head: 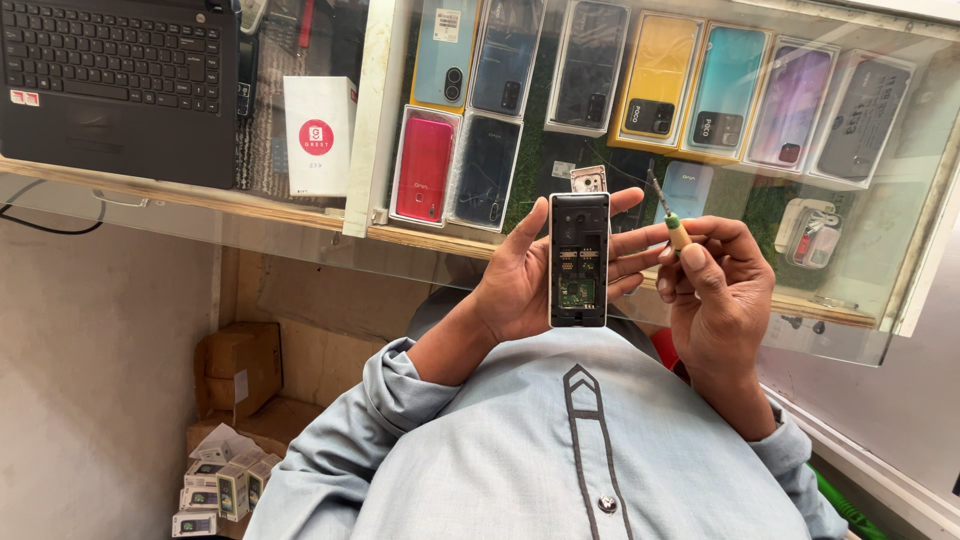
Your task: The person removes the back cover of a white mobile phone using a green-handled screwdriver, then works on the internal components. They move between a cluttered workbench and a glass display case, handling the phone and its back cover while using the screwdriver to pry and adjust parts.
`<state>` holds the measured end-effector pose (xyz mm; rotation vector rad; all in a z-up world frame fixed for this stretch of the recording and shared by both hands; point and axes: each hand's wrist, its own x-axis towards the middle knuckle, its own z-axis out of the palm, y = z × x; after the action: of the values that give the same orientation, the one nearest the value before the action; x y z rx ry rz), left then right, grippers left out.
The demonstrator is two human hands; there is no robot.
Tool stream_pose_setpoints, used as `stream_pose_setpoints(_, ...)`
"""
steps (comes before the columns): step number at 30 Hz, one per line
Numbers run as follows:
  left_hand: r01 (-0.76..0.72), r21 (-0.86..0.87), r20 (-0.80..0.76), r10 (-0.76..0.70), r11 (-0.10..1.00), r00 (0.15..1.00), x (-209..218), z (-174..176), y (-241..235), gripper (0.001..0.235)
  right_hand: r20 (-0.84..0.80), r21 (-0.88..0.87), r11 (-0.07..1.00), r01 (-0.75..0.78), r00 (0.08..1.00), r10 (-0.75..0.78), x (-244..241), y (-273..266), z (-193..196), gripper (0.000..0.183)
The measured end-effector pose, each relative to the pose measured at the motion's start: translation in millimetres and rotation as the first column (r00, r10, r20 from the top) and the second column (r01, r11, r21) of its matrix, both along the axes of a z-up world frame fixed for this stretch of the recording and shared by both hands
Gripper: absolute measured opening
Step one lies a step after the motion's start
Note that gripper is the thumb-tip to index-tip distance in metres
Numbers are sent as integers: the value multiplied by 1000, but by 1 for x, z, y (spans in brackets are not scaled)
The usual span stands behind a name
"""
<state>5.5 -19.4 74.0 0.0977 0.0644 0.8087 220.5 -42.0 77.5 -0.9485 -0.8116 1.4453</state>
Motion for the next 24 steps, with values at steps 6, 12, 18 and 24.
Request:
stream_pose_setpoints(6,10,-30,28,-9,1000,1000,2,2,2,82,12,24,999,37,999,-38,0,0,0,22)
stream_pose_setpoints(12,25,-44,63,-22,999,998,2,-1,1,82,21,40,999,36,999,-37,0,1,0,22)
stream_pose_setpoints(18,-134,-193,12,138,972,990,5,-6,5,80,203,56,997,46,978,-57,-6,5,-1,27)
stream_pose_setpoints(24,-204,-176,-46,199,963,979,4,-10,6,79,297,-30,999,-24,954,32,-15,2,2,27)
